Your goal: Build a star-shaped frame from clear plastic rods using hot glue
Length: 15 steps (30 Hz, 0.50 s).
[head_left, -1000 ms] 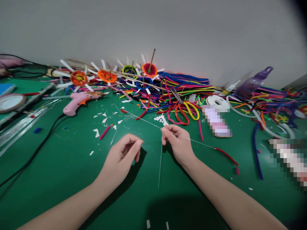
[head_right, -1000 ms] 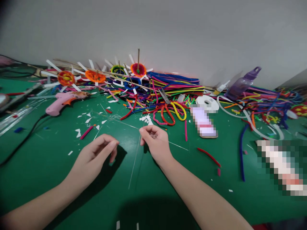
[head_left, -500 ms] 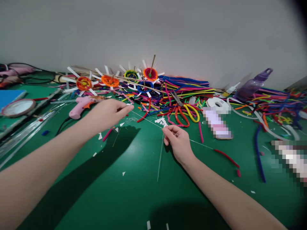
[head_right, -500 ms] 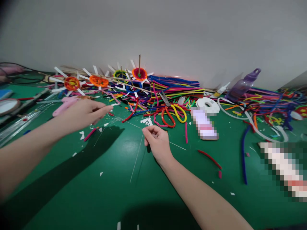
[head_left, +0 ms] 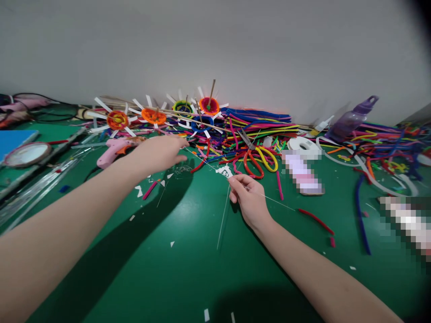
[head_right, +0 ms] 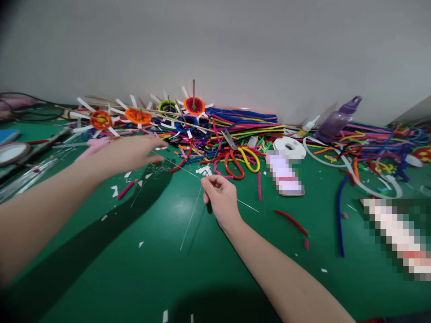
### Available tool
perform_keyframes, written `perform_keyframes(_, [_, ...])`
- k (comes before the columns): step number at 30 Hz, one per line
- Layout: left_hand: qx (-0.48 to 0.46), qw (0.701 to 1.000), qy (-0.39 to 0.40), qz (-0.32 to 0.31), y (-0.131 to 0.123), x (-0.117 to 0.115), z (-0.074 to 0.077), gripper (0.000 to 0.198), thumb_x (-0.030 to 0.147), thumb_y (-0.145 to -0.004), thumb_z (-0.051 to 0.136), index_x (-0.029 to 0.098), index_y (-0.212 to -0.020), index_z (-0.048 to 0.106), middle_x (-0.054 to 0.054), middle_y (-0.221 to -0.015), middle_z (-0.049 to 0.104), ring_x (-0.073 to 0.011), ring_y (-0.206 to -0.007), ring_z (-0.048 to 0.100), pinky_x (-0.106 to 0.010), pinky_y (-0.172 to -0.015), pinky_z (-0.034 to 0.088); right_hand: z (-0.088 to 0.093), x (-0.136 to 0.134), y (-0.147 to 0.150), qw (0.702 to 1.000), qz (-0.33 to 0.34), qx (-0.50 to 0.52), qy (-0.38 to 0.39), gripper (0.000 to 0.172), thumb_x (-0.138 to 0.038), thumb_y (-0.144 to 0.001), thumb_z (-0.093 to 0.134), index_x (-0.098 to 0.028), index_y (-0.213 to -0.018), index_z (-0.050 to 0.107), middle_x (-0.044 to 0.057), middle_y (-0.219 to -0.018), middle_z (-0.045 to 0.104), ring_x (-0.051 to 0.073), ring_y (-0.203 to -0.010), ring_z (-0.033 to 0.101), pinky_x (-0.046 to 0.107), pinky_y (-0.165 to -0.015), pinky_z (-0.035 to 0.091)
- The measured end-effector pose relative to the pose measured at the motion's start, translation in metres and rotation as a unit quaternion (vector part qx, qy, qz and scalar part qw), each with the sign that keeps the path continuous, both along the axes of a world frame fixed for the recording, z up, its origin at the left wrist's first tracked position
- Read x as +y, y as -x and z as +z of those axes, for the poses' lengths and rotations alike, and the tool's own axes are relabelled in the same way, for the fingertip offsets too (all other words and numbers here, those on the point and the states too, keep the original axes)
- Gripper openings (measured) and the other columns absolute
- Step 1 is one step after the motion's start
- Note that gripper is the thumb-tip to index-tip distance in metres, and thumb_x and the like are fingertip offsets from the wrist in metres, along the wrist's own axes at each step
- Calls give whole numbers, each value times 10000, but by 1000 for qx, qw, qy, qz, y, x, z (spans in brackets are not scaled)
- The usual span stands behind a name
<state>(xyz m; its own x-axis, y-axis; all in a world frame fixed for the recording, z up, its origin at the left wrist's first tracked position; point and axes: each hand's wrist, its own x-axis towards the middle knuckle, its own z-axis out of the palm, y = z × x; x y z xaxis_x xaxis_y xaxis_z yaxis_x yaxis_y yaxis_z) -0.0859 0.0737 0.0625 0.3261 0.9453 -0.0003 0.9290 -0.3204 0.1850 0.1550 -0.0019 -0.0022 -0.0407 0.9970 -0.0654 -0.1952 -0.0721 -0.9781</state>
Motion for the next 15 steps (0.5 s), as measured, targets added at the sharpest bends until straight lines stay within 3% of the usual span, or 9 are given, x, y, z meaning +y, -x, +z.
perform_keyframes(4, [62, 992, 69, -90, -4, -12, -16, 603, 439, -750, 608, 193, -1285, 483, -110, -1313, 513, -272, -1134, 521, -338, -907, 403, 2, -1, 0, 1000, 7, -5, 1, 193, -362, -762, 657, -181, -760, 590, -70, -460, 480, 60, -416, 422, 211, -461, 321])
perform_keyframes(10, [57, 992, 67, -89, 3, -9, -24, 280, 316, -799, 519, 211, -1022, 652, -70, -1069, 656, -201, -921, 603, -267, -769, 414, 1, -1, -1, 1000, 9, -14, 0, 204, -373, -757, 657, -180, -765, 592, -69, -481, 488, 61, -418, 433, 217, -463, 330])
perform_keyframes(15, [45, 996, 57, -57, 9, -1, -27, 201, 322, -787, 507, 247, -812, 691, -29, -830, 702, -167, -737, 606, -249, -685, 394, 1, -2, -1, 1000, 11, -14, -1, 206, -374, -759, 656, -181, -767, 587, -70, -471, 485, 60, -416, 427, 214, -457, 320])
